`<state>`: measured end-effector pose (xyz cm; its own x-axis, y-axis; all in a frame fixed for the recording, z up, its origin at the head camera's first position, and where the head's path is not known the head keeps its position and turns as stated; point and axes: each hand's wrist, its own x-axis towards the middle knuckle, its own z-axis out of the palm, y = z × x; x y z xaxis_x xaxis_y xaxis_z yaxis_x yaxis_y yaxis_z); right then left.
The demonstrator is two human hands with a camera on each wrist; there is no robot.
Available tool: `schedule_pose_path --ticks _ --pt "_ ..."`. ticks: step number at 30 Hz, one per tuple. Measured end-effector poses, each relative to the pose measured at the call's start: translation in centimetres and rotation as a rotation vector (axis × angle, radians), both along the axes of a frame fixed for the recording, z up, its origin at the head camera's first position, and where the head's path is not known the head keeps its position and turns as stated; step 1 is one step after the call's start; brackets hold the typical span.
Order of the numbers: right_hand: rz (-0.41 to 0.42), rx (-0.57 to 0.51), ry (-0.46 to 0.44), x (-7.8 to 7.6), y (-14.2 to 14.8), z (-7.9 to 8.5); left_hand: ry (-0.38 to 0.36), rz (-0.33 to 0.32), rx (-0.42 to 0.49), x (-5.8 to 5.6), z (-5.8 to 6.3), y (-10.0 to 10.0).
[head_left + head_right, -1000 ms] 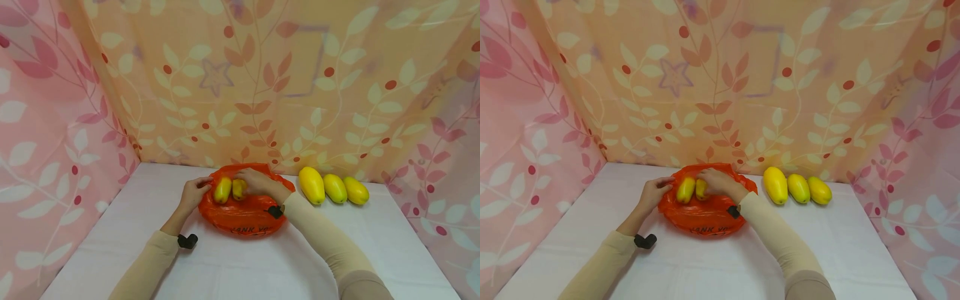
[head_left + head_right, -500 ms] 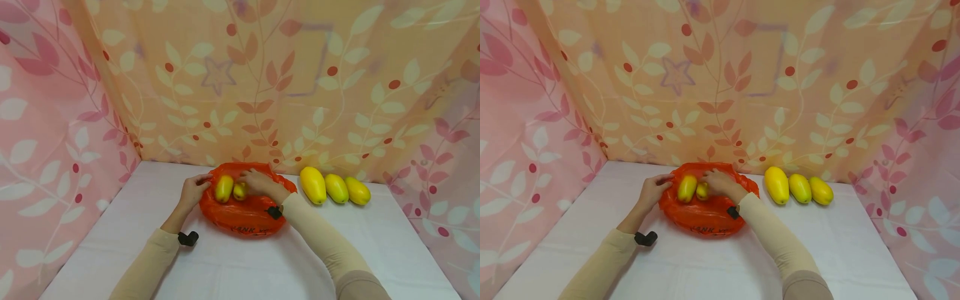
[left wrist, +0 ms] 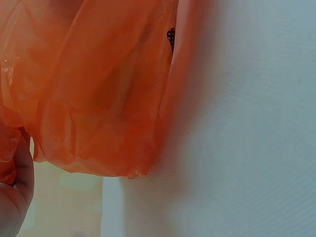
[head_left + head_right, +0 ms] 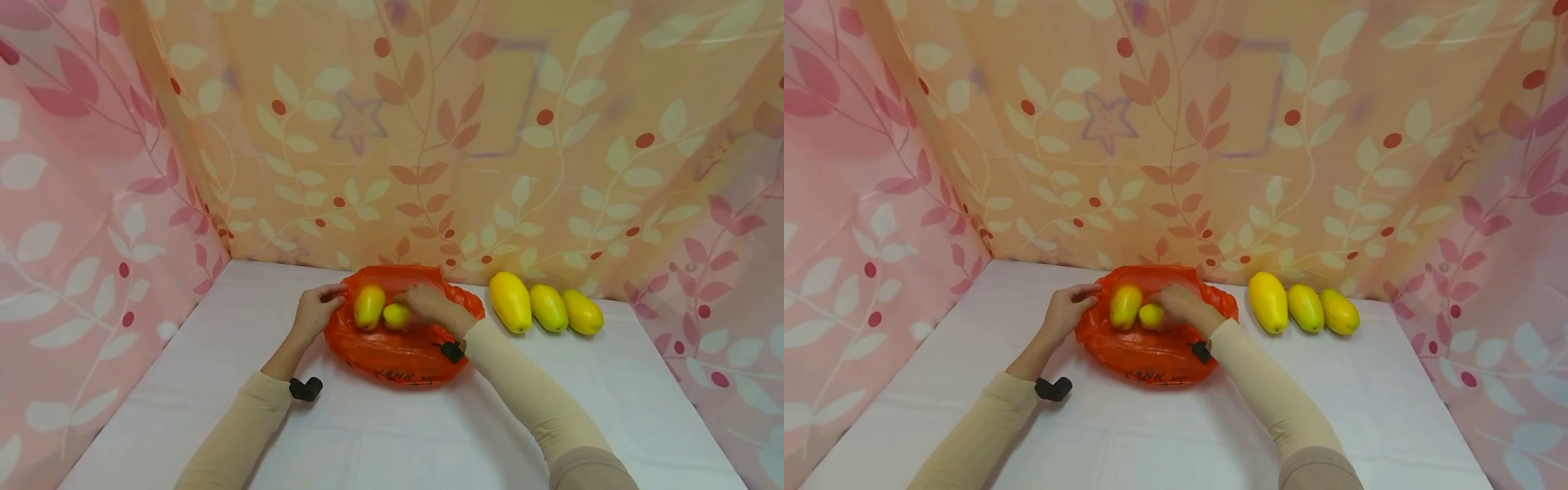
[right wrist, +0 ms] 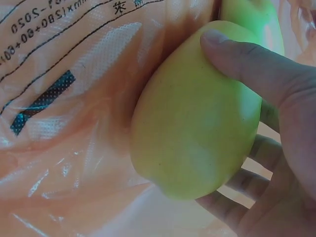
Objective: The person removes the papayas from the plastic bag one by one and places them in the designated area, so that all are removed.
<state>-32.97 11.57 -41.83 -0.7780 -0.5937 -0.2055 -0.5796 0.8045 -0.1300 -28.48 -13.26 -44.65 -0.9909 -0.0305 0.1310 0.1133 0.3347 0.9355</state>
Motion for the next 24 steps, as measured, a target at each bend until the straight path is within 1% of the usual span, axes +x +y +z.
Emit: schedule_pose_path --ticks 5,10,15,20,24 --pt "0.002 0.002 0.027 0.0 0.0 -0.2 -0.006 -0.006 -0.008 0.0 -0.1 -0.1" --pt "0.005 0.045 0.057 0.1 0.0 -0.6 -0.009 -0.004 -0.008 0.0 -0.3 -0.1" --pt "0.015 0.054 0.037 0.5 -0.1 -0.5 -0.011 -0.001 0.004 0.0 -0.2 -0.1" --pt "-0.001 0.028 0.001 0.8 -0.1 0.1 -0.006 0.004 0.001 0.0 -0.2 -0.1" --pt "-0.014 -0.018 -0.033 0.8 -0.1 0.7 -0.005 0.004 0.002 0.0 -0.2 -0.2"
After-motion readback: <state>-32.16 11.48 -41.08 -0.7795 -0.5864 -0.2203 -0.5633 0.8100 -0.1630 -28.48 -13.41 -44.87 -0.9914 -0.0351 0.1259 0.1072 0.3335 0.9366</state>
